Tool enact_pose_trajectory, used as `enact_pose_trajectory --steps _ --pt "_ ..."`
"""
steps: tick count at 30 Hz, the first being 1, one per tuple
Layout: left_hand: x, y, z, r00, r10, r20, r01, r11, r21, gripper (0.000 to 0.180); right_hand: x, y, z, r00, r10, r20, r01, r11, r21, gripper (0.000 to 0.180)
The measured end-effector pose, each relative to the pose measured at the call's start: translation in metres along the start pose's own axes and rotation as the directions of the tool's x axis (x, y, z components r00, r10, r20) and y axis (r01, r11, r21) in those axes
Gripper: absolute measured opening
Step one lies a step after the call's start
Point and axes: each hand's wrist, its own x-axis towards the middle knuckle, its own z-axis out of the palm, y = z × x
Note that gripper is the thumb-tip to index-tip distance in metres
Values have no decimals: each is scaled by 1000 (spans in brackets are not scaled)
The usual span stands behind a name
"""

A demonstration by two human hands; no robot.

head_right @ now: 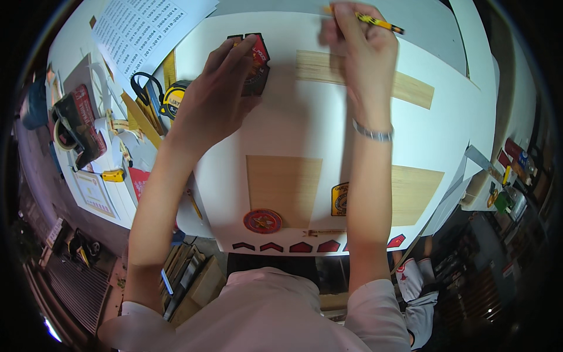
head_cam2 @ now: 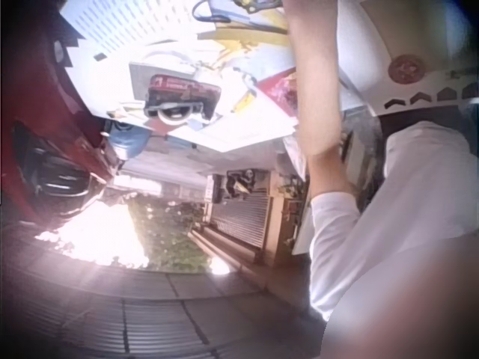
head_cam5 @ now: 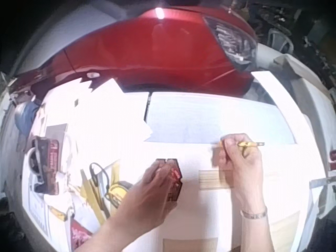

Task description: The person assembles a craft display by applying hot glue to printed patches and affixing them to a white board. They measure and mark positions with a tape measure and pencil, then press each patch into place. The person handles patches, a hot glue gun, a tape measure, and a pencil.

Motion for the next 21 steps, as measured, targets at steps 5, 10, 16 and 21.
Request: enact_pose_trajectory --steps 5,10,16,21 --pt "-13 15 16 988 -30 -148 36 998 42 43 -44 -34 -54 963 150 223 109 538 -836 41" --pt "-23 29 11 989 26 -145 -9 993 116 25 -42 -32 -69 927 228 298 237 258 -936 49" --pt "-124 100 -19 903 -294 -313 136 888 -440 12 -72 -48 -79 970 112 217 157 393 -906 34" --pt "-211 164 -9 671 -741 -6 280 261 -924 11 -177 -77 -70 844 186 502 80 884 -461 33"
